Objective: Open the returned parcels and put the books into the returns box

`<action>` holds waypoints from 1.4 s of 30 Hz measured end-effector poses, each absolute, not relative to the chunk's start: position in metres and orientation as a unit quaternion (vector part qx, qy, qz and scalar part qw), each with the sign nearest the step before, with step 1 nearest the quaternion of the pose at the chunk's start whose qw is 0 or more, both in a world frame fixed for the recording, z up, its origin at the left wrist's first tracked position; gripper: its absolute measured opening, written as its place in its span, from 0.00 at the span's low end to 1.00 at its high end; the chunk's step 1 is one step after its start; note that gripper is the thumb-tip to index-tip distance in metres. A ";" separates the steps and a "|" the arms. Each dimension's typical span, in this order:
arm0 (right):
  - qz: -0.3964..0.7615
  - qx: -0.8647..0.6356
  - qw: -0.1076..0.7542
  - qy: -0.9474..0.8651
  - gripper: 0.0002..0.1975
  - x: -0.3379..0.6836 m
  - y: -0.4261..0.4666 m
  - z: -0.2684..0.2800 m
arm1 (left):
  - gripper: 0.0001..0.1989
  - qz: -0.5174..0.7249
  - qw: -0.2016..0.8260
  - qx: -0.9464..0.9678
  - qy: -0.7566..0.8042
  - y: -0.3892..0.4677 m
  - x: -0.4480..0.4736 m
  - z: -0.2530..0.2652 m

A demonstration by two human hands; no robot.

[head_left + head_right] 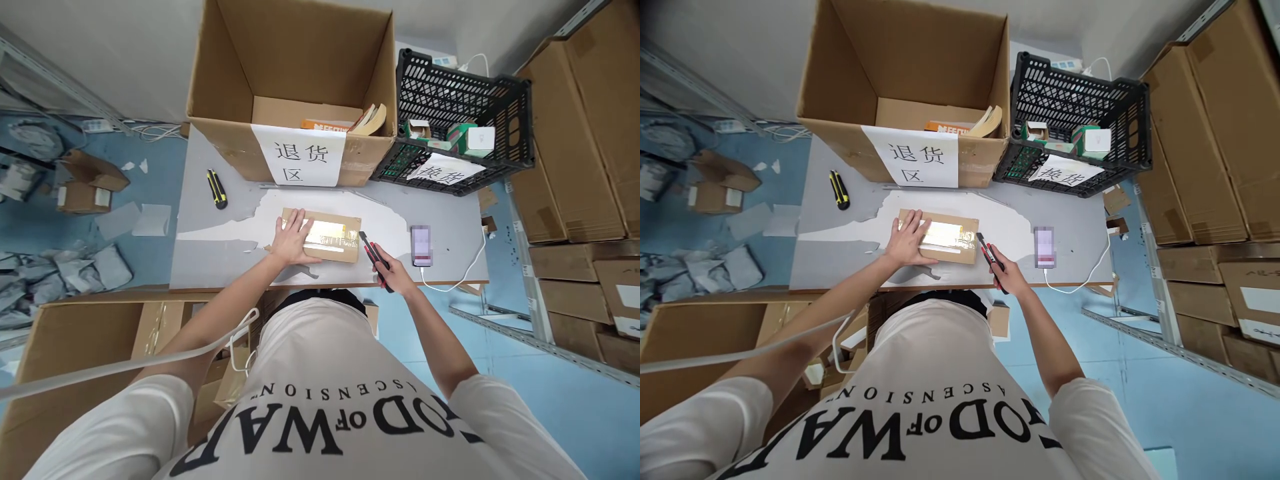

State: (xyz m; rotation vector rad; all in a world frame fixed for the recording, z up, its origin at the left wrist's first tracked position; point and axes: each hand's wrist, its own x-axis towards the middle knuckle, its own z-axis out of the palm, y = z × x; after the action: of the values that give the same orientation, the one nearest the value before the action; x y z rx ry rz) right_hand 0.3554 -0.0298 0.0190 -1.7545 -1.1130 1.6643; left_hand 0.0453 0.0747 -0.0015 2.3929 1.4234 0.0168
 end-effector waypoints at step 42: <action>0.208 -0.846 -0.001 -0.491 0.32 0.349 -0.031 -0.120 | 0.27 0.081 0.187 0.878 0.433 0.014 0.039 -0.013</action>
State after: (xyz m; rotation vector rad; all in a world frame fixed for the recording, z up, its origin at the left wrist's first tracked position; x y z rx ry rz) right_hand 0.3495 -0.0313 -0.1196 -2.6590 -1.5437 0.6551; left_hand 0.0390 0.0141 -0.0130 2.4717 1.2200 0.2275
